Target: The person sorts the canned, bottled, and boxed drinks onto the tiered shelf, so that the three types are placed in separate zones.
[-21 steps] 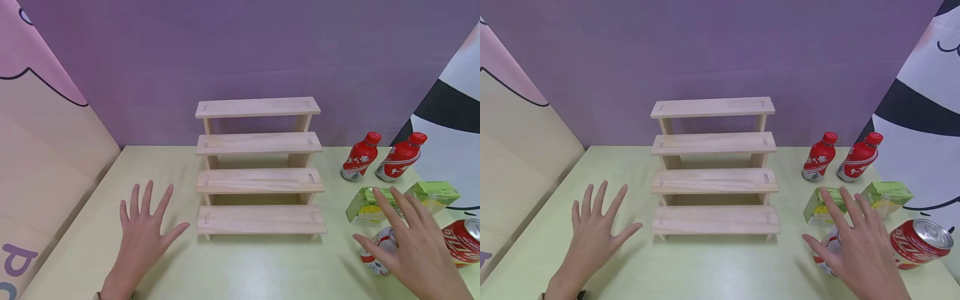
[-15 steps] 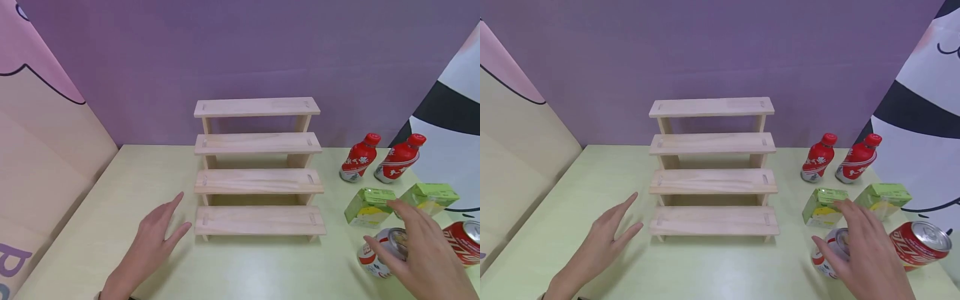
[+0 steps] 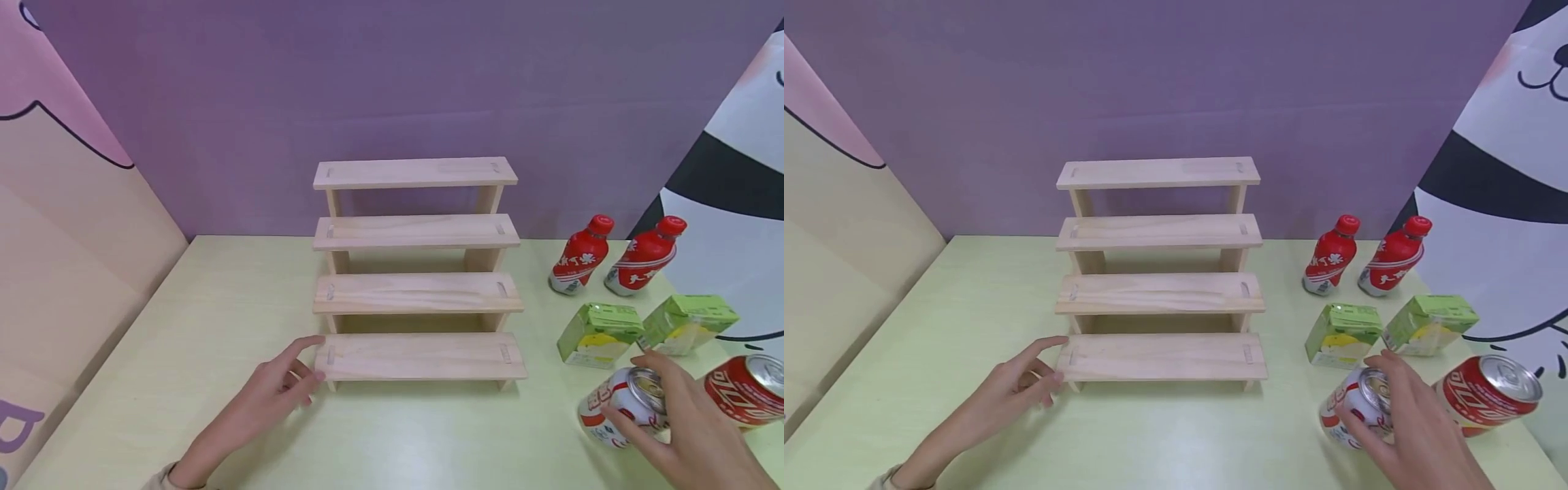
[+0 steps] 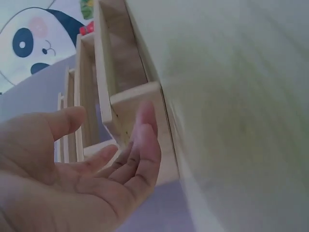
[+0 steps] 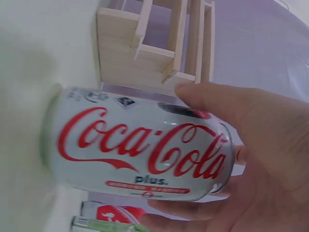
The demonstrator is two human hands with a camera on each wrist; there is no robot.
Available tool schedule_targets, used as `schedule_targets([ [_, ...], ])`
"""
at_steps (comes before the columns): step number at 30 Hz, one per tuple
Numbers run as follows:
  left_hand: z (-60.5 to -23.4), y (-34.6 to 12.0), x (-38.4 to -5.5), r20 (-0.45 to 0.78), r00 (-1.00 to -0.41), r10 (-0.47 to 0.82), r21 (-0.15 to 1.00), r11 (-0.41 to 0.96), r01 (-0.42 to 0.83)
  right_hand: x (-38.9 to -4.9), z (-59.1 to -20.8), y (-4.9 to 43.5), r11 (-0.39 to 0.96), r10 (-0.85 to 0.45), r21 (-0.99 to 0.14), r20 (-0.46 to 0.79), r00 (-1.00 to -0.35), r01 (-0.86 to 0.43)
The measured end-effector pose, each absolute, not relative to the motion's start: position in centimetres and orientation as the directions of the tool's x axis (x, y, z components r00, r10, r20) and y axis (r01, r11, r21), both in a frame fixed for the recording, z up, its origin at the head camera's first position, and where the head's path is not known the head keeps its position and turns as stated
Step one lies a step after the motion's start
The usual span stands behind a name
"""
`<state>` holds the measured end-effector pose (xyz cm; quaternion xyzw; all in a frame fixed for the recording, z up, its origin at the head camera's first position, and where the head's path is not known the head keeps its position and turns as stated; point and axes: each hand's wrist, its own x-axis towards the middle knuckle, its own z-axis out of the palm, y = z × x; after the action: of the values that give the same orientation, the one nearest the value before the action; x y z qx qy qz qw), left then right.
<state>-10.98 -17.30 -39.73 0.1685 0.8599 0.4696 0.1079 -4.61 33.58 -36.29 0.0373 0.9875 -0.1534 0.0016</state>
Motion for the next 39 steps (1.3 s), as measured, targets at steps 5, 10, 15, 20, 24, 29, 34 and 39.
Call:
schedule_targets([
  [5,-40.4,-17.3,-11.8,-0.055,-0.868,0.494,0.942,0.313,0.119,-4.2,-37.4,33.5,0.950,0.067,-0.308,0.038,-0.997,0.052],
  [10,-40.9,-17.2,-12.7,-0.097,-0.852,0.514,0.989,0.143,-0.027,-3.9,-38.1,33.5,0.949,0.099,-0.309,0.087,-0.991,0.068],
  [15,-41.2,-17.0,-13.2,-0.105,-0.858,0.503,0.993,0.105,-0.060,-3.5,-38.5,34.0,0.950,0.117,-0.302,0.111,-0.987,0.079],
  [20,-41.5,-17.3,-13.3,-0.128,-0.865,0.485,0.991,0.093,-0.095,-3.5,-38.5,34.0,0.948,0.085,-0.315,0.107,-0.991,0.047],
  [24,-41.8,-17.4,-13.4,-0.139,-0.864,0.484,0.989,0.107,-0.099,-3.6,-38.0,33.7,0.945,0.060,-0.325,0.097,-0.994,0.025],
  [29,-41.8,-17.5,-13.2,-0.136,-0.860,0.492,0.990,0.098,-0.101,-3.7,-37.6,33.3,0.952,0.028,-0.307,0.086,-0.996,0.000],
  [34,-42.0,-17.6,-13.3,-0.117,-0.857,0.501,0.993,0.082,-0.087,-3.6,-37.8,32.9,0.959,-0.011,-0.278,0.161,-0.987,-0.055],
  [39,-42.0,-17.5,-13.5,-0.111,-0.858,0.501,0.994,0.069,-0.088,-3.5,-37.3,32.3,0.959,-0.019,-0.276,0.180,-0.984,-0.069],
])
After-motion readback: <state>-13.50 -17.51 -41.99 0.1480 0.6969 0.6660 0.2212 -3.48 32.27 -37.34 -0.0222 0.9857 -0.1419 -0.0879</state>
